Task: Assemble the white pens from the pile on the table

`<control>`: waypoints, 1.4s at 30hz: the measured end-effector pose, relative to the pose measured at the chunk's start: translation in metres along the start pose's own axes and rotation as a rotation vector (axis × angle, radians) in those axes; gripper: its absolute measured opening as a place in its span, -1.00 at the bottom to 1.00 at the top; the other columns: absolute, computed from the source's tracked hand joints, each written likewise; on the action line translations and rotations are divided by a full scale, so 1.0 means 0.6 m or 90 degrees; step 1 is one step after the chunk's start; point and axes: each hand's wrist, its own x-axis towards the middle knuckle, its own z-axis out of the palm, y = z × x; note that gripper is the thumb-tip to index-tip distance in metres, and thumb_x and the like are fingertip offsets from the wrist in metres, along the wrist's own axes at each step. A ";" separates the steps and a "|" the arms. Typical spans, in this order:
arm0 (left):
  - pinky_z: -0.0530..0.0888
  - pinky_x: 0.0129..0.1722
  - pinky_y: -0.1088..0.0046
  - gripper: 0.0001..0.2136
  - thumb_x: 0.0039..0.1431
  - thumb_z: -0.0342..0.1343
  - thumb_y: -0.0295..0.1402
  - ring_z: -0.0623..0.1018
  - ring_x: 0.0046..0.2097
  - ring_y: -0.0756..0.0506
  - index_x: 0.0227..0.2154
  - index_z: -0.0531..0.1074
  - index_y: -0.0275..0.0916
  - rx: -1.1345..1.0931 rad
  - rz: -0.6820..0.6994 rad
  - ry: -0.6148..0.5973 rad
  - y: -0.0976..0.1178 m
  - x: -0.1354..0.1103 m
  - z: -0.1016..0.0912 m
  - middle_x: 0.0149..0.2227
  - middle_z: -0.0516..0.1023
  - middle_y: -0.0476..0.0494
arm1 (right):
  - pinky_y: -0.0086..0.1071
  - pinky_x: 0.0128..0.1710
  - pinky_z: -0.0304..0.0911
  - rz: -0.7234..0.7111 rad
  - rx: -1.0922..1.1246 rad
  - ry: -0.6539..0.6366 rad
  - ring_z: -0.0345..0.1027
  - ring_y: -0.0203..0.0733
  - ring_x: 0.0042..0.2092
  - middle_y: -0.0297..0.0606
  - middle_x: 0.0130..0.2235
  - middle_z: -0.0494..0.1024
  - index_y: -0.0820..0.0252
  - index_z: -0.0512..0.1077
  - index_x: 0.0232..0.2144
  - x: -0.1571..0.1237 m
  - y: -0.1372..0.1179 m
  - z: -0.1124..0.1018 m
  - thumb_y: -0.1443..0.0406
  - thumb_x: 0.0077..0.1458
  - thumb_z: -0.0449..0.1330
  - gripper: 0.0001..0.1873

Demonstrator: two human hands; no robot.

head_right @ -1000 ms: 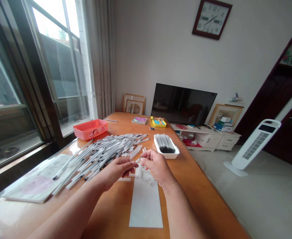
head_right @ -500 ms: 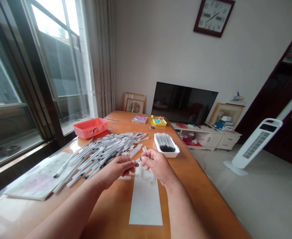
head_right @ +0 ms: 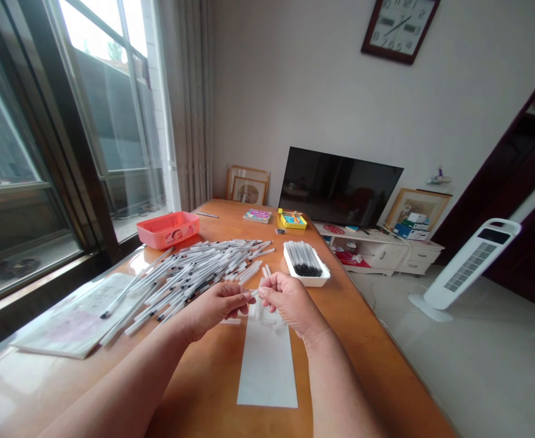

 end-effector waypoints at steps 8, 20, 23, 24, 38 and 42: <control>0.32 -0.35 0.44 -0.59 0.00 0.24 0.06 0.44 -0.39 -0.05 -0.43 0.57 -0.26 0.038 0.037 -0.007 0.004 -0.003 0.003 -0.43 0.54 -0.12 | -0.45 -0.49 0.09 -0.005 -0.135 0.021 0.19 -0.33 -0.48 -0.42 -0.51 0.39 0.15 0.33 -0.45 0.000 0.003 0.007 0.00 0.13 0.23 -0.64; 0.33 -0.33 0.44 -0.62 0.08 0.19 0.04 0.43 -0.38 -0.05 -0.40 0.55 -0.24 0.056 0.028 -0.012 0.003 -0.001 0.005 -0.41 0.52 -0.11 | -0.39 -0.47 0.11 -0.045 -0.223 0.029 0.21 -0.27 -0.50 -0.34 -0.53 0.43 0.13 0.36 -0.52 0.000 0.006 0.000 -0.09 0.22 0.07 -0.52; 0.32 -0.34 0.44 -0.62 0.09 0.18 0.04 0.42 -0.39 -0.05 -0.42 0.54 -0.24 0.062 0.037 -0.012 -0.002 0.001 0.006 -0.42 0.51 -0.10 | -0.40 -0.47 0.09 -0.071 -0.239 0.015 0.19 -0.28 -0.49 -0.36 -0.52 0.42 0.13 0.36 -0.52 -0.002 0.005 0.001 -0.03 0.21 0.12 -0.58; 0.32 -0.34 0.44 -0.62 0.10 0.17 0.03 0.42 -0.39 -0.04 -0.41 0.53 -0.24 0.066 0.042 -0.013 -0.004 0.002 0.006 -0.43 0.50 -0.09 | -0.40 -0.48 0.07 -0.077 -0.247 0.020 0.17 -0.28 -0.50 -0.37 -0.55 0.39 0.13 0.35 -0.53 -0.001 0.007 0.001 -0.03 0.21 0.12 -0.57; 0.33 -0.36 0.46 -0.62 0.16 0.11 0.00 0.42 -0.39 -0.03 -0.37 0.51 -0.28 0.130 0.074 0.018 -0.010 0.007 0.002 -0.40 0.53 -0.10 | -0.40 -0.44 0.10 -0.081 -0.267 0.029 0.17 -0.28 -0.48 -0.39 -0.53 0.35 0.14 0.30 -0.48 0.004 0.009 0.001 -0.05 0.29 -0.01 -0.53; 0.31 -0.37 0.47 -0.65 0.17 0.12 -0.04 0.37 -0.40 -0.02 -0.35 0.52 -0.28 0.154 0.120 0.018 -0.019 0.014 0.003 -0.43 0.46 -0.05 | -0.41 -0.48 0.02 -0.091 -0.281 0.043 0.11 -0.29 -0.47 -0.42 -0.54 0.26 0.13 0.22 -0.52 0.010 0.022 0.004 -0.02 0.27 0.02 -0.55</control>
